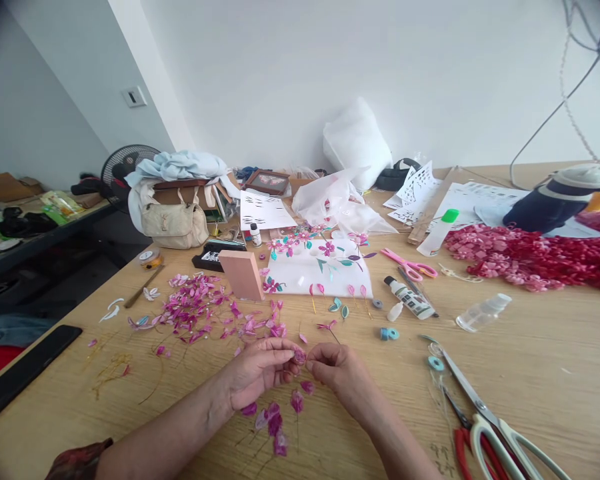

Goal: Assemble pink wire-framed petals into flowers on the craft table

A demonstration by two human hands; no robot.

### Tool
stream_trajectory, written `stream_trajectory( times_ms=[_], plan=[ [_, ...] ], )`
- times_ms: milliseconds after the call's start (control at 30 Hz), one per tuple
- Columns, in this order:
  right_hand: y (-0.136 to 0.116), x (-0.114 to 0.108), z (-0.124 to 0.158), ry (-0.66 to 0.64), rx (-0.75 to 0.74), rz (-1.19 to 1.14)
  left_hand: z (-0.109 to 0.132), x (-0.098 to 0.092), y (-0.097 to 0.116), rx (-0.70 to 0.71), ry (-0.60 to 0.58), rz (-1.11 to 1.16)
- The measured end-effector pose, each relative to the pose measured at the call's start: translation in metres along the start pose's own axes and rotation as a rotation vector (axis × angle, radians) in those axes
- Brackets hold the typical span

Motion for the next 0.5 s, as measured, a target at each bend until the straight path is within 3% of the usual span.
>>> stream_trajectory(
  times_ms=[500],
  plan=[
    [0.0001,-0.0006,-0.0007,0.01,0.005,0.013,-0.0004,0.0016,-0.0001,0.005,-0.002,0.001]
  ],
)
Point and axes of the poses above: each hand's wrist, its own z-axis away from the middle knuckle, its own x-axis out of the palm, y = z × x, the point moved 6 cm from there along -z, towards the middle knuckle, and after that the axes turned 1 degree about -x, right-handed, at the moved point
